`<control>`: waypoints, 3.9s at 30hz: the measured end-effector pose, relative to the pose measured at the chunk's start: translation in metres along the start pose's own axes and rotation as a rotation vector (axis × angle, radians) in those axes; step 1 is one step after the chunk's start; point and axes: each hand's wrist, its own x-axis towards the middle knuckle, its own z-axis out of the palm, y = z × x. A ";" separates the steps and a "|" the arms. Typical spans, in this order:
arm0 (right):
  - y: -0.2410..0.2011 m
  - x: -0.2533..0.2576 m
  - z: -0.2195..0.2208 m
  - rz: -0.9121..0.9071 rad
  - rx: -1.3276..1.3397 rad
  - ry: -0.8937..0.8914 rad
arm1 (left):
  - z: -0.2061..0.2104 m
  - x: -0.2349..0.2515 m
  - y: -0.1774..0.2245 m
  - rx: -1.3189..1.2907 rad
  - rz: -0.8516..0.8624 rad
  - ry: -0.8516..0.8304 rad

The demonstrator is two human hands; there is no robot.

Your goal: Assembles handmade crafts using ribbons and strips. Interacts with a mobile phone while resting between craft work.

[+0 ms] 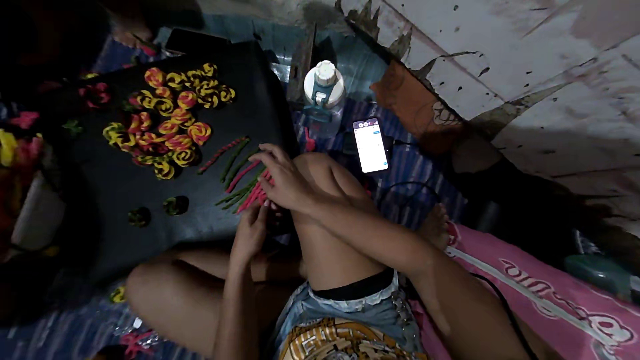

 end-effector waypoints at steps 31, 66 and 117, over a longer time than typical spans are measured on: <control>0.020 0.078 0.027 -0.225 -0.548 -0.463 | -0.016 0.029 -0.018 -0.174 -0.023 -0.029; -0.037 -0.029 -0.001 0.143 0.767 -0.095 | -0.023 -0.034 0.043 0.373 0.607 0.585; -0.026 -0.034 -0.001 -0.024 0.778 -0.023 | -0.009 -0.024 0.030 0.617 0.826 0.936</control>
